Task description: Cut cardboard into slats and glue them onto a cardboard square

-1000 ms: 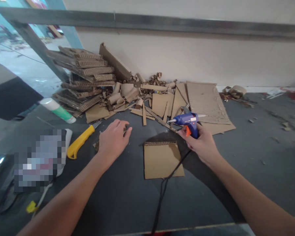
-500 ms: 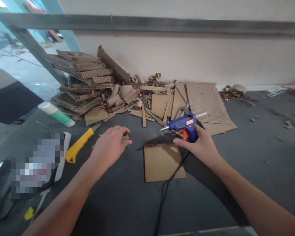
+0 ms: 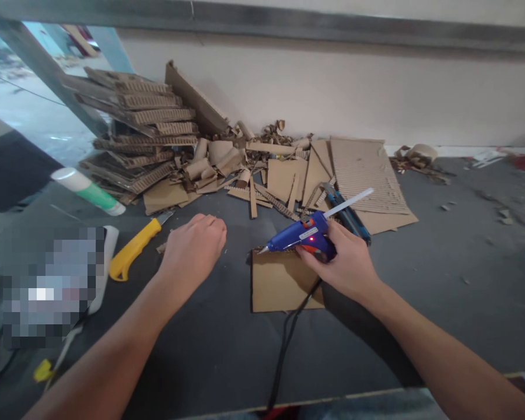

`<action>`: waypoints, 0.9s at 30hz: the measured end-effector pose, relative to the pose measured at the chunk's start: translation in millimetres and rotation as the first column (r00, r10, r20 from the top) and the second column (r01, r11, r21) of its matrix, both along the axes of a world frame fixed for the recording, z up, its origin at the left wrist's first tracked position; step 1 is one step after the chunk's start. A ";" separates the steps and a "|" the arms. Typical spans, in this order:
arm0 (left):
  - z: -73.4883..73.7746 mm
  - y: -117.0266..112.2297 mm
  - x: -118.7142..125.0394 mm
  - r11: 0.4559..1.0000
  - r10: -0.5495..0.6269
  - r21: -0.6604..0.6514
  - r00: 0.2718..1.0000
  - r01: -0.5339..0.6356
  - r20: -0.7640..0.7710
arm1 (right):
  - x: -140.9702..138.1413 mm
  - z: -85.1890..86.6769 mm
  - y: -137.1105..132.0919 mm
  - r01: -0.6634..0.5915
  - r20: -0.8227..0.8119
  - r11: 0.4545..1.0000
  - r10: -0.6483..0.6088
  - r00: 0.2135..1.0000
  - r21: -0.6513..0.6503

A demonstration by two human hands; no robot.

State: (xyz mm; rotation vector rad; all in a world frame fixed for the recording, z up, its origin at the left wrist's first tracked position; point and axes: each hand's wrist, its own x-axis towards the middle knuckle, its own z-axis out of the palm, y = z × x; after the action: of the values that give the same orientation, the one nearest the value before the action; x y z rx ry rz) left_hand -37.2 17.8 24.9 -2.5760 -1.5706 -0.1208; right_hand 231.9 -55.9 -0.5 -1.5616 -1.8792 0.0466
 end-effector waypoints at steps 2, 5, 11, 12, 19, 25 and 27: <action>-0.4 -1.3 1.0 1.000 -0.005 0.016 1.000 0.006 -0.008 | -0.8 -1.3 -0.9 0.011 0.049 0.999 -0.014 0.999 0.053; -4.3 -2.1 1.0 1.000 -0.006 0.029 1.000 0.006 0.001 | -1.9 -2.0 -3.2 0.012 0.116 0.994 -0.025 0.993 0.110; -9.4 -5.5 5.3 0.993 -0.093 0.074 0.996 0.092 0.015 | -3.2 -2.3 -7.4 -0.031 0.220 0.987 -0.005 0.976 0.159; -9.4 -5.9 6.2 0.990 -0.117 0.082 0.993 0.116 0.012 | -3.0 -2.7 -7.6 -0.036 0.231 0.987 -0.001 0.973 0.157; -13.4 -5.9 8.0 0.966 -0.257 0.054 0.964 0.254 0.066 | -2.5 -5.8 -6.3 -0.083 0.265 0.982 0.035 0.964 0.172; -14.0 -9.4 11.1 0.967 -0.254 0.042 0.953 0.250 0.164 | -3.3 -3.5 -6.2 -0.119 0.292 0.976 0.061 0.954 0.185; -11.9 -10.8 12.9 0.967 -0.254 0.029 0.943 0.254 0.213 | -3.3 -2.7 -6.3 -0.124 0.302 0.974 0.062 0.951 0.190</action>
State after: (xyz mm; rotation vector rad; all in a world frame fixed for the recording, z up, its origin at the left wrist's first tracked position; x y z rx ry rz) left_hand -24.4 7.0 12.9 -2.8347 -1.2844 -0.4383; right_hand 228.7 -62.2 -3.2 -1.3953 -2.1104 -0.3481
